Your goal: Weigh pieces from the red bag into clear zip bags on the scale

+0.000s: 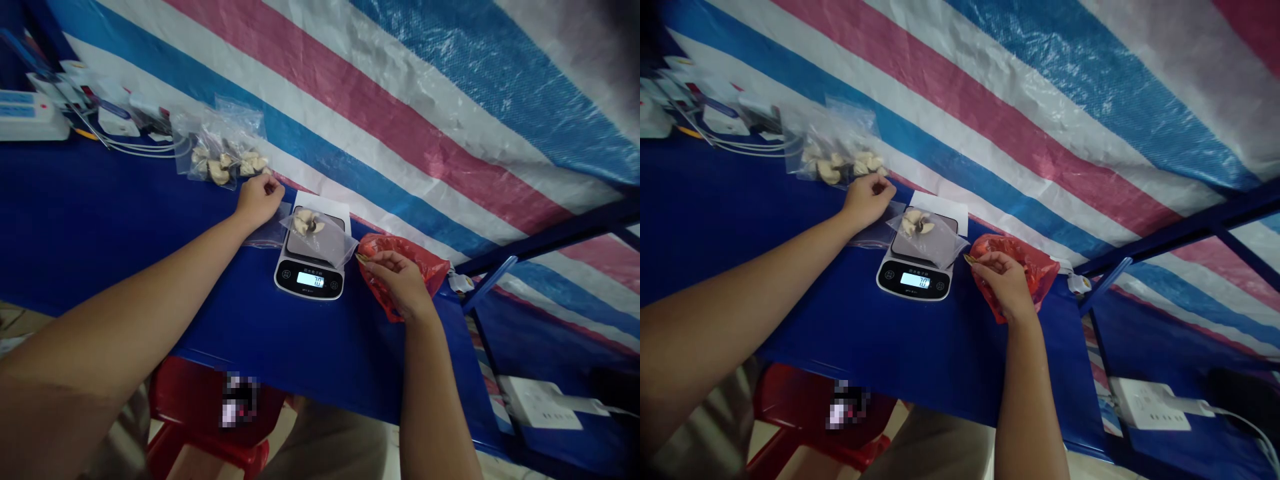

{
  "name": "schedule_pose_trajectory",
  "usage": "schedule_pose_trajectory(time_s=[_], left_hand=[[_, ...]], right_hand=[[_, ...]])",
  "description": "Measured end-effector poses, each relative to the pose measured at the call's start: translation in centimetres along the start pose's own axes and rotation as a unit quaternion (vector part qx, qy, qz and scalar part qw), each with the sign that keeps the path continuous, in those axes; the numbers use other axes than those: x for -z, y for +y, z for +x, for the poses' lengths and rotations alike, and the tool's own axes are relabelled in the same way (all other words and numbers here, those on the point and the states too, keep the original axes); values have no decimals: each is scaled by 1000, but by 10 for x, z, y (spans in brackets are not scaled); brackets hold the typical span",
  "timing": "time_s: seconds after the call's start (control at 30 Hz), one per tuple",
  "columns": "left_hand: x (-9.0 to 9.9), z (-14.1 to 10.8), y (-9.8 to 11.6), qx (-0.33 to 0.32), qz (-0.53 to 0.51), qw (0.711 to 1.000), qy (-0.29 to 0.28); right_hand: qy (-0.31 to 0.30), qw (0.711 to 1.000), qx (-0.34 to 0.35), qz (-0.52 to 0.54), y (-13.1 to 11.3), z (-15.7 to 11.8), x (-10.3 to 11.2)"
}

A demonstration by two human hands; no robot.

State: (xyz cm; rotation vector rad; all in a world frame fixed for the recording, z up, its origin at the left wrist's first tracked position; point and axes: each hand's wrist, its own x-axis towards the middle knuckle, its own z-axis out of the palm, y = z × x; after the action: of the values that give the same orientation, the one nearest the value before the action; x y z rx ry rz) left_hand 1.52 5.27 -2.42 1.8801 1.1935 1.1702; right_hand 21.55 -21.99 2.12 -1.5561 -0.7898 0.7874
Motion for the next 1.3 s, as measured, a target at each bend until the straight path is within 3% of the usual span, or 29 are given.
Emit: schedule_pose_trajectory(time_s=[0.2,0.27,0.33,0.4,0.43,0.5,0.57,0.67,0.8,0.93,1.07,1.3], left_hand=[[0,-1,1,-2,18,1000,-7],[0,-1,0,0,21,1000,-6],[-1,0,0,2,20,1000,-4],[-1,0,0,2,16,1000,-1],[-1,0,0,1,15,1000,0],[-1,0,1,0,13,1000,-1],[-1,0,1,2,15,1000,-3],[0,0,2,4,20,1000,-7],[-1,0,1,2,25,1000,-7],[-2,0,-1,-6,22,1000,-10],[-2,0,-1,-2,22,1000,-15],[-3,0,-1,-3,23,1000,-16]], right_hand=[[-4,999,32,31,-3,0,-30],[46,996,56,44,-5,0,-32],[152,984,93,19,-6,1,-20],[256,957,108,-76,-7,2,3],[278,942,94,-161,-6,1,16],[253,896,22,-365,-4,-1,41],[190,833,-56,-517,0,-3,58],[151,788,-78,-592,6,-4,67],[186,786,7,-590,9,1,63],[164,813,92,-552,14,8,53],[134,843,94,-512,22,12,38],[50,863,139,-483,27,13,17]])
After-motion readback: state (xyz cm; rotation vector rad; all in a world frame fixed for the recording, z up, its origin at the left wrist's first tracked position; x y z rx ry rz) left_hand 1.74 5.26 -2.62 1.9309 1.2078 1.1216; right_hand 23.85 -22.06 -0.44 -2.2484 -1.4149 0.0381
